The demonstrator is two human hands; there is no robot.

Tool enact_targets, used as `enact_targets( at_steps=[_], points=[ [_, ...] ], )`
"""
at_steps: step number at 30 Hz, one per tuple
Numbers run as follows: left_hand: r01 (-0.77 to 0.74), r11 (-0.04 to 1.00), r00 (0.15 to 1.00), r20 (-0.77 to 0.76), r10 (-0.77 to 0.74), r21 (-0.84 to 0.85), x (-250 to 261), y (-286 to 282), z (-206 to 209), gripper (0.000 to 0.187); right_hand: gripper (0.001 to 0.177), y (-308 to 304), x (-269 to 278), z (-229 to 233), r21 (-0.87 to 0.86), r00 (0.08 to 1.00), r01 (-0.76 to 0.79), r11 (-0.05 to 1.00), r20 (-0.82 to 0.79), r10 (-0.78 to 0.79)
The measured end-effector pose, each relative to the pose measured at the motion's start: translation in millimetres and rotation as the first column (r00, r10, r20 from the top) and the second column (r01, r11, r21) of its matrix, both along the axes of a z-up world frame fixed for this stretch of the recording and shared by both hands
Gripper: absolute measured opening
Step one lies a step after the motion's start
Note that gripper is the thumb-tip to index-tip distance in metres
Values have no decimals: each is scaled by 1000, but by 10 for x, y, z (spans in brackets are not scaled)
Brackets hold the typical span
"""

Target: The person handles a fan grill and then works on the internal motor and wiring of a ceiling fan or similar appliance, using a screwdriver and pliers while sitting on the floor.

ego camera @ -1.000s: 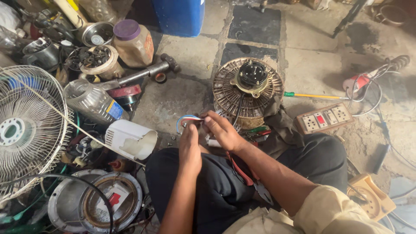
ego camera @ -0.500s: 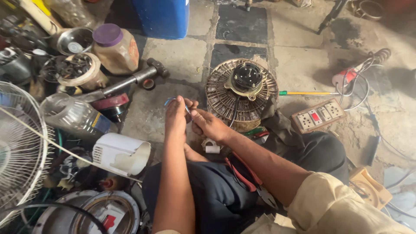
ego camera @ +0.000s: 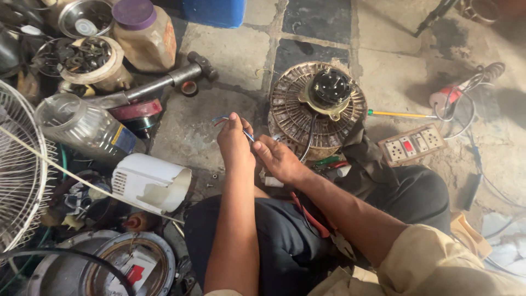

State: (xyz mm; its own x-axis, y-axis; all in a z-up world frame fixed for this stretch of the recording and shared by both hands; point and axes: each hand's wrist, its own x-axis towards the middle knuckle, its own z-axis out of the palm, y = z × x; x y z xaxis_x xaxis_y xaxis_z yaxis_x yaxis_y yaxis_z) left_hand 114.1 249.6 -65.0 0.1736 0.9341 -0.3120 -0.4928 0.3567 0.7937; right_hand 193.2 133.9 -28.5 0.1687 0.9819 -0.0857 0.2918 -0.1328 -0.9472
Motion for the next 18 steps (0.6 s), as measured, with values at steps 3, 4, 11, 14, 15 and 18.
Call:
enact_targets(
  at_steps=[3,4,11,14,15,18],
  points=[
    [-26,1000,999,20,26,-3,8,-56,136,36,39,-52,-23,-87,62,995,39,997,89,-44],
    [22,1000,999,29,-22,-9,-16,-87,208,33,40,-40,-49,-107,153,997,58,987,51,-66],
    [325,935,945,-81,-316,141,-181,-129,552,36,53,63,79,194,-84,736,78,993,-668,-114],
    [311,931,950,-50,-308,189,-175,-95,491,40,55,119,164,340,-200,733,-41,979,-672,-107],
    [307,933,952,-49,-304,189,-170,-64,456,40,54,156,185,363,-177,725,-119,977,-687,-36],
    [289,930,956,-26,-291,228,-182,137,354,40,51,239,173,353,-226,759,-126,966,-648,-53]
  ],
)
